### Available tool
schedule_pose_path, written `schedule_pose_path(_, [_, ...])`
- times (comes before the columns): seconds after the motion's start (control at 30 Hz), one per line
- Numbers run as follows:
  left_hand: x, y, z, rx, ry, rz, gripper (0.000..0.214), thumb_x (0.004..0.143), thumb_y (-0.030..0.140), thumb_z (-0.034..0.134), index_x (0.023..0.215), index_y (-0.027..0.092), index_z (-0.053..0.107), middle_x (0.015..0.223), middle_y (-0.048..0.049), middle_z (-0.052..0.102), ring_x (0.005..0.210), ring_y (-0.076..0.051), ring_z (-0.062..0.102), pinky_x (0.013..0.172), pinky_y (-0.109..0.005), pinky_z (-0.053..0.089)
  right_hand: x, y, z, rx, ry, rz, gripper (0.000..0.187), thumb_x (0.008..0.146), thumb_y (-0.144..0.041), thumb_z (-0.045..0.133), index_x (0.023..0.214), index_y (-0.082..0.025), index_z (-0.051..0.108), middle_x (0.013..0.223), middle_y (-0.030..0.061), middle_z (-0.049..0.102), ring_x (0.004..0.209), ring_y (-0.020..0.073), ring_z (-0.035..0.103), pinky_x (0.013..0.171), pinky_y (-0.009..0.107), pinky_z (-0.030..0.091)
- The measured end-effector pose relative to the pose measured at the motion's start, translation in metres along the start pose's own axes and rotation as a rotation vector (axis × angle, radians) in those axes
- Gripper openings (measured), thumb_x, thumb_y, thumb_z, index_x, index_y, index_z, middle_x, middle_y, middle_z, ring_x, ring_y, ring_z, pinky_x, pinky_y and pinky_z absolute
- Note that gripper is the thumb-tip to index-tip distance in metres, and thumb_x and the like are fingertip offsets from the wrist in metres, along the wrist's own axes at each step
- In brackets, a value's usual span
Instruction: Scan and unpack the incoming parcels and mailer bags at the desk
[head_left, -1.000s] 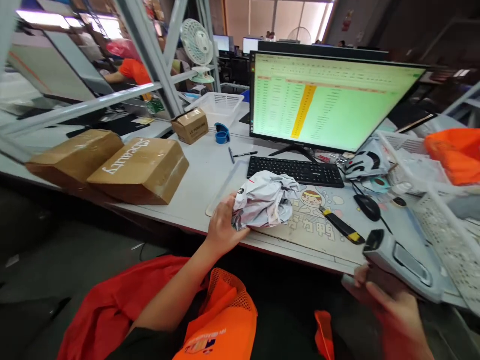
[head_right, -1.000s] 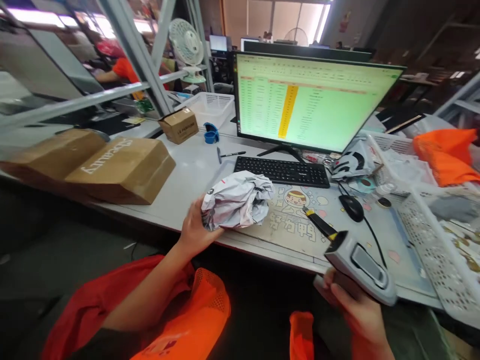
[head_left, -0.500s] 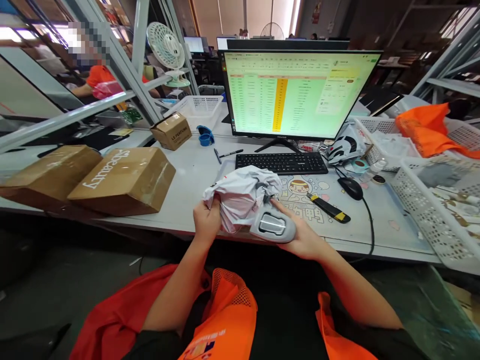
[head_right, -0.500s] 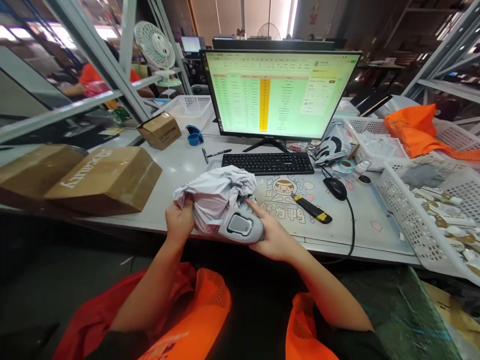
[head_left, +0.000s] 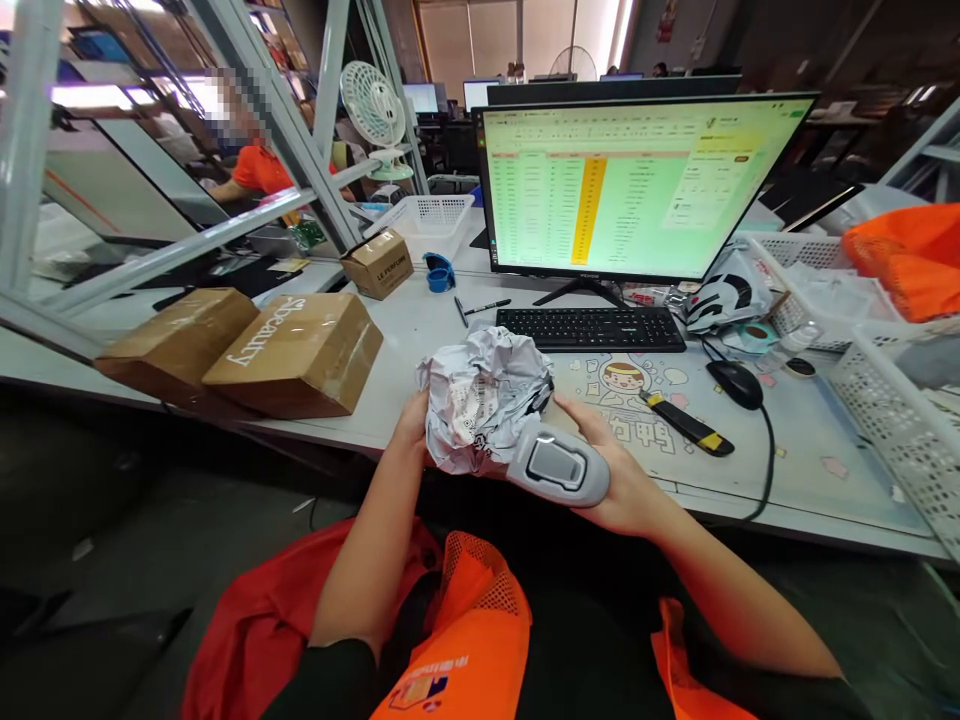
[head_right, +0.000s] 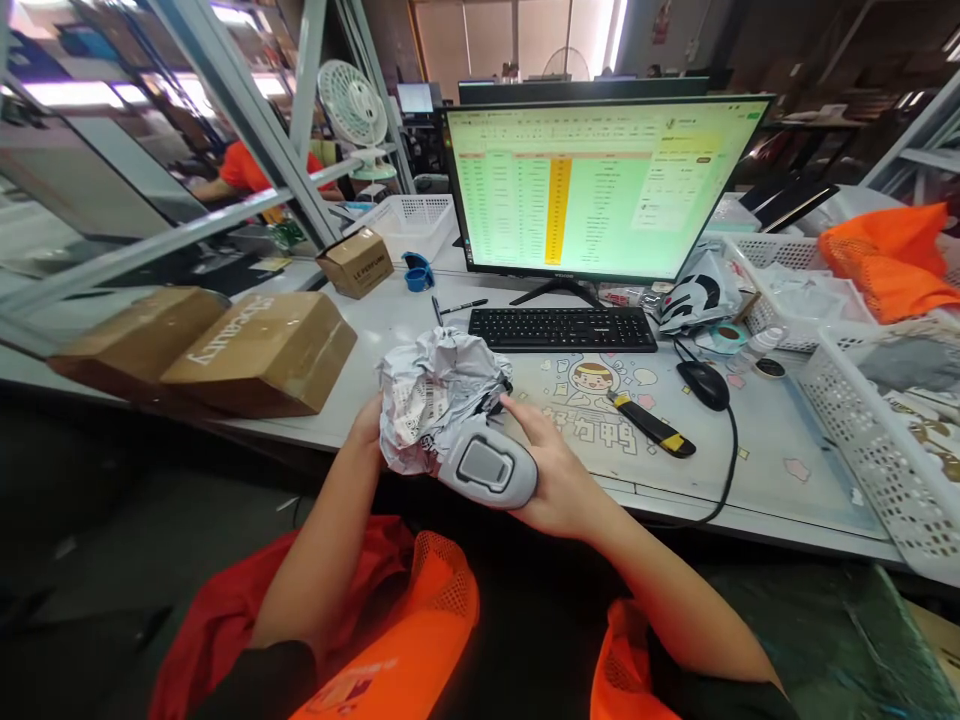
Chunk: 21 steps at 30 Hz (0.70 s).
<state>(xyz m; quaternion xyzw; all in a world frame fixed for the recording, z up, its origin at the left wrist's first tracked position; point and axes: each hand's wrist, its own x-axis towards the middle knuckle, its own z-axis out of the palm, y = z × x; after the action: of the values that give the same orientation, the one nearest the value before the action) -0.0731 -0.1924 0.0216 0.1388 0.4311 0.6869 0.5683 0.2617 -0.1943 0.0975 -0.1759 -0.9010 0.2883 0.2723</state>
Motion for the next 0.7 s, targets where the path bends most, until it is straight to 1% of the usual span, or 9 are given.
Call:
schedule_pose_path(0.07, [0.001, -0.002, 0.006, 0.063, -0.044, -0.078, 0.035, 0.090, 0.035, 0.071, 0.113, 0.010, 0.073, 0.102, -0.0153, 0.080, 0.108, -0.033, 0.075, 0.103, -0.049, 0.059, 0.009, -0.006, 0.001, -0.126, -0.108, -0.055, 0.048, 0.085, -0.036, 0.077, 0.130, -0.020, 0.071, 0.175, 0.0151, 0.020, 0.158, 0.0498, 0.016, 0.124, 0.073, 0.021])
schedule_pose_path(0.1, [0.002, -0.004, 0.011, 0.108, -0.069, -0.102, 0.033, 0.088, 0.034, 0.072, 0.110, 0.009, 0.074, 0.100, -0.0161, 0.080, 0.107, -0.034, 0.075, 0.102, -0.050, 0.059, 0.014, -0.008, 0.003, -0.179, -0.165, -0.073, 0.047, 0.082, -0.034, 0.078, 0.127, -0.020, 0.072, 0.174, 0.0147, 0.021, 0.158, 0.0520, 0.012, 0.122, 0.078, 0.015])
schedule_pose_path(0.2, [0.001, -0.014, 0.026, 0.381, -0.065, -0.056, 0.030, 0.090, 0.035, 0.068, 0.099, 0.007, 0.074, 0.095, -0.0169, 0.079, 0.103, -0.035, 0.075, 0.099, -0.049, 0.060, 0.027, -0.008, 0.009, -0.264, -0.183, -0.125, 0.035, 0.079, -0.027, 0.074, 0.113, -0.018, 0.073, 0.157, 0.0184, 0.050, 0.154, 0.0507, 0.025, 0.120, 0.083, 0.006])
schedule_pose_path(0.27, [0.000, -0.017, 0.028, 0.545, 0.015, 0.032, 0.032, 0.092, 0.039, 0.064, 0.092, 0.008, 0.072, 0.090, -0.0164, 0.077, 0.101, -0.034, 0.075, 0.095, -0.046, 0.060, 0.026, -0.004, 0.004, -0.255, -0.113, -0.176, 0.022, 0.081, -0.025, 0.070, 0.102, -0.019, 0.071, 0.127, 0.0168, 0.067, 0.137, 0.0415, 0.051, 0.122, 0.078, 0.014])
schedule_pose_path(0.33, [-0.002, -0.012, 0.020, 0.630, 0.121, 0.130, 0.034, 0.091, 0.044, 0.065, 0.090, 0.011, 0.069, 0.088, -0.0146, 0.076, 0.102, -0.034, 0.073, 0.093, -0.046, 0.059, 0.019, 0.000, -0.008, -0.207, -0.074, -0.225, 0.008, 0.085, -0.026, 0.066, 0.092, -0.020, 0.066, 0.099, 0.0108, 0.068, 0.104, 0.0288, 0.065, 0.119, 0.067, 0.031])
schedule_pose_path(0.4, [-0.004, 0.002, 0.006, 0.697, 0.223, 0.239, 0.033, 0.087, 0.047, 0.069, 0.090, 0.014, 0.066, 0.091, -0.0126, 0.075, 0.109, -0.035, 0.070, 0.098, -0.047, 0.056, 0.009, 0.001, -0.026, -0.159, -0.065, -0.240, 0.007, 0.088, -0.026, 0.065, 0.086, -0.021, 0.061, 0.087, 0.0064, 0.062, 0.083, 0.0214, 0.061, 0.109, 0.056, 0.046])
schedule_pose_path(0.5, [-0.012, 0.028, -0.006, 0.809, 0.333, 0.382, 0.030, 0.079, 0.039, 0.075, 0.095, 0.016, 0.066, 0.106, -0.0127, 0.074, 0.124, -0.035, 0.062, 0.113, -0.049, 0.046, 0.005, 0.000, -0.045, -0.120, -0.064, -0.208, 0.010, 0.090, -0.026, 0.065, 0.084, -0.021, 0.059, 0.084, 0.0054, 0.060, 0.079, 0.0198, 0.057, 0.085, 0.039, 0.053])
schedule_pose_path(0.6, [-0.036, 0.039, 0.007, 0.975, 0.295, 0.766, 0.038, 0.084, 0.035, 0.070, 0.117, 0.018, 0.065, 0.135, -0.0143, 0.066, 0.140, -0.032, 0.053, 0.120, -0.049, 0.039, 0.012, -0.001, -0.046, -0.071, -0.065, -0.182, 0.011, 0.092, -0.030, 0.068, 0.089, -0.021, 0.062, 0.088, 0.0069, 0.064, 0.081, 0.0201, 0.059, 0.072, 0.032, 0.050])
schedule_pose_path(0.7, [-0.067, 0.028, 0.035, 1.203, -0.050, 1.268, 0.034, 0.097, 0.041, 0.057, 0.126, 0.024, 0.065, 0.145, -0.0110, 0.062, 0.148, -0.029, 0.048, 0.121, -0.051, 0.040, 0.021, 0.003, -0.040, 0.004, -0.020, -0.185, 0.023, 0.092, -0.039, 0.073, 0.103, -0.020, 0.067, 0.099, 0.0091, 0.070, 0.088, 0.0212, 0.065, 0.078, 0.033, 0.054])
